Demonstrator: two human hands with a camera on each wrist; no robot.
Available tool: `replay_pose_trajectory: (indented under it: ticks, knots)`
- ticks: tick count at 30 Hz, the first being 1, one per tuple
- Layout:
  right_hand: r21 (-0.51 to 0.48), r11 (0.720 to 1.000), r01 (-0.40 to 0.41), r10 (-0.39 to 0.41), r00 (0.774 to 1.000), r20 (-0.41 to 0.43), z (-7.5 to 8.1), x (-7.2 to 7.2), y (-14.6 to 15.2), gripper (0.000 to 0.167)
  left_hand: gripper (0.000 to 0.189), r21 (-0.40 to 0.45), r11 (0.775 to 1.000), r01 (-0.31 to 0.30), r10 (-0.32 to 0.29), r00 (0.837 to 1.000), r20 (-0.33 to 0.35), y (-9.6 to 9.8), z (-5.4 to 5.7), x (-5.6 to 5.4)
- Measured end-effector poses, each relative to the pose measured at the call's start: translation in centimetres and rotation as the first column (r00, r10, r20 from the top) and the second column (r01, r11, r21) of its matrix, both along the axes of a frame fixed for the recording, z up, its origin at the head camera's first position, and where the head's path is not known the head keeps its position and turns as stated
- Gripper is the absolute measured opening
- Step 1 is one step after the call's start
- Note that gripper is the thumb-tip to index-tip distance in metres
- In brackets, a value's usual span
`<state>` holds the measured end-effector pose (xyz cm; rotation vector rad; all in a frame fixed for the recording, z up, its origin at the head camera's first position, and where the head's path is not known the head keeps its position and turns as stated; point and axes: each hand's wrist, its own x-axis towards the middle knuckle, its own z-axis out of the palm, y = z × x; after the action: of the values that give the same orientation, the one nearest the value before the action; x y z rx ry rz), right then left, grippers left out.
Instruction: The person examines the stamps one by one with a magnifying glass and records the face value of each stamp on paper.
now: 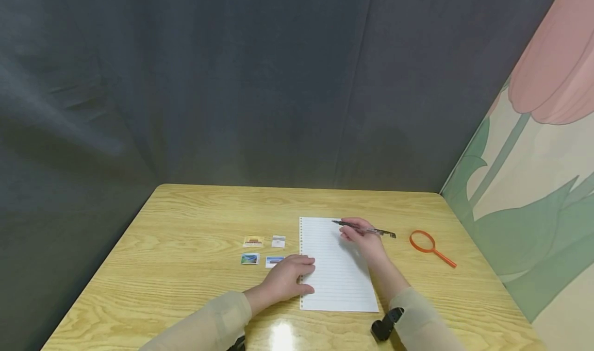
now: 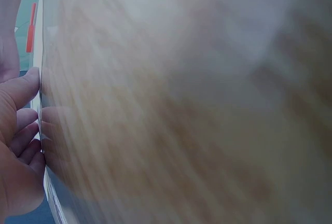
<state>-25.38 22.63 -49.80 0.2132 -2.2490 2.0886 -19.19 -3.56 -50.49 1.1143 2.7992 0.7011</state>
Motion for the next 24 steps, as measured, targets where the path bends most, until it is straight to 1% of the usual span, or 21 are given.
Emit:
replay_pose_trajectory:
  ticks: [3, 7, 8, 10, 14, 15, 17, 20, 24]
  knots:
    - [0.068, 0.998, 0.003, -0.002, 1.000, -0.006, 0.0, -0.5, -1.1, 0.032, 0.053, -0.002, 1.000, 0.003, -0.003, 1.000, -0.009, 0.0, 0.0, -0.1]
    - [0.125, 0.992, -0.013, 0.015, 1.000, -0.012, 0.0, -1.2, -2.4, 0.029, 0.053, -0.008, 1.000, 0.005, -0.005, 1.000, -0.018, 0.0, -0.1, -0.1]
    - [0.121, 0.992, -0.017, 0.018, 1.000, -0.005, 0.1, -1.2, -2.7, 0.029, 0.053, -0.009, 1.000, 0.005, -0.005, 1.000, -0.018, 0.0, -0.1, -0.1]
    - [0.145, 0.989, -0.017, 0.016, 1.000, 0.011, 0.9, -1.0, -3.4, 0.029, 0.052, -0.010, 1.000, 0.007, -0.007, 1.000, -0.018, 0.0, -0.2, -0.2]
    - [0.201, 0.979, 0.015, -0.021, 0.999, 0.029, 0.9, -1.2, -4.3, 0.026, 0.052, -0.002, 1.000, 0.017, -0.017, 1.000, -0.019, 0.0, -0.2, -0.2]
    - [0.231, 0.973, 0.025, -0.031, 0.999, 0.021, 0.8, -1.3, -4.5, 0.024, 0.052, -0.001, 1.000, 0.017, -0.017, 1.000, -0.019, 0.0, -0.2, -0.2]
    - [0.259, 0.965, 0.048, -0.049, 0.999, -0.003, -0.3, -2.0, -4.6, 0.020, 0.052, 0.001, 1.000, 0.016, -0.016, 1.000, -0.019, 0.0, -0.2, -0.2]
    - [0.291, 0.955, 0.055, -0.047, 0.998, -0.034, -0.6, -2.3, -4.9, 0.016, 0.053, 0.002, 1.000, 0.011, -0.011, 1.000, -0.022, 0.0, -0.2, -0.1]
    - [0.314, 0.948, 0.052, -0.039, 0.998, -0.047, -1.1, -2.5, -5.1, 0.010, 0.053, 0.005, 1.000, 0.008, -0.008, 1.000, -0.022, 0.0, -0.1, -0.1]
